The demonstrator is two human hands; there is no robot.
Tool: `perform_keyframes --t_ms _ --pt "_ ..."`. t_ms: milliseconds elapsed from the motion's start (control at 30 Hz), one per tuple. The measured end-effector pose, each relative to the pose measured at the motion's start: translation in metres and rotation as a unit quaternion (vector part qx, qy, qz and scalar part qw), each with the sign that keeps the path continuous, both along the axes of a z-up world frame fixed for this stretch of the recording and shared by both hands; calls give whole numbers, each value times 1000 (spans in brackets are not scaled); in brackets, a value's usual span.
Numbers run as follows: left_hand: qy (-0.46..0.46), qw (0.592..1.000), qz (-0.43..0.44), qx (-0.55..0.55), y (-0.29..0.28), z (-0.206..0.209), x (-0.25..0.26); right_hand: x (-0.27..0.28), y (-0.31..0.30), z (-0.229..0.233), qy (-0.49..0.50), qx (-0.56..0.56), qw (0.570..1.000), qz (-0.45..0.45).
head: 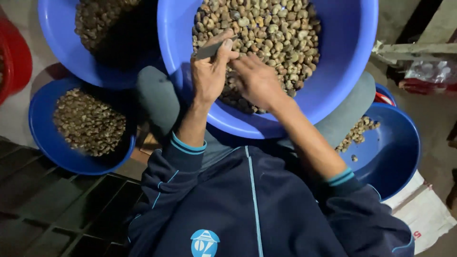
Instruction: Sorting and cleaning nuts by hand using a small scraping tool
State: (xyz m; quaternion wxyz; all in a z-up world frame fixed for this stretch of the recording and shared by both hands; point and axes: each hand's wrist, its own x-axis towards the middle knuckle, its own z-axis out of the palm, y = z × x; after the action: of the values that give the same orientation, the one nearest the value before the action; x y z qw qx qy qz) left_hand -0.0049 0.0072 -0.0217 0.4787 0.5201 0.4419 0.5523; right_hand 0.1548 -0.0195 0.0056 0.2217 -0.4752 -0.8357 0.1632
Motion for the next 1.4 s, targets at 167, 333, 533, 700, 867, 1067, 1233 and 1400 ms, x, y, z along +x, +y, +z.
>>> perform_keyframes --t_ms 167,333,533,700,867,1067,1233,1400 --pt "17 999 4 38 1 -4 -1 -22 2 -76 -150 15 986 65" --pt "30 998 3 60 2 -13 -3 14 2 -71 -271 -195 940 67" --pt "34 999 -22 29 0 7 0 84 -8 -87 -292 -184 937 -46" --pt "103 991 1 84 5 -20 1 91 -20 -63 -229 -17 970 -73" --pt "68 997 -14 31 3 -10 1 93 -23 -59 -238 -53 963 -117" --pt "73 997 -23 18 2 -16 2 91 -27 -41 -105 -71 979 -160" --pt "64 997 -33 24 0 -18 3 78 -17 -3 114 -205 942 -241" --pt "64 993 -97 -18 -3 7 6 60 -14 -9 538 -339 715 -292"
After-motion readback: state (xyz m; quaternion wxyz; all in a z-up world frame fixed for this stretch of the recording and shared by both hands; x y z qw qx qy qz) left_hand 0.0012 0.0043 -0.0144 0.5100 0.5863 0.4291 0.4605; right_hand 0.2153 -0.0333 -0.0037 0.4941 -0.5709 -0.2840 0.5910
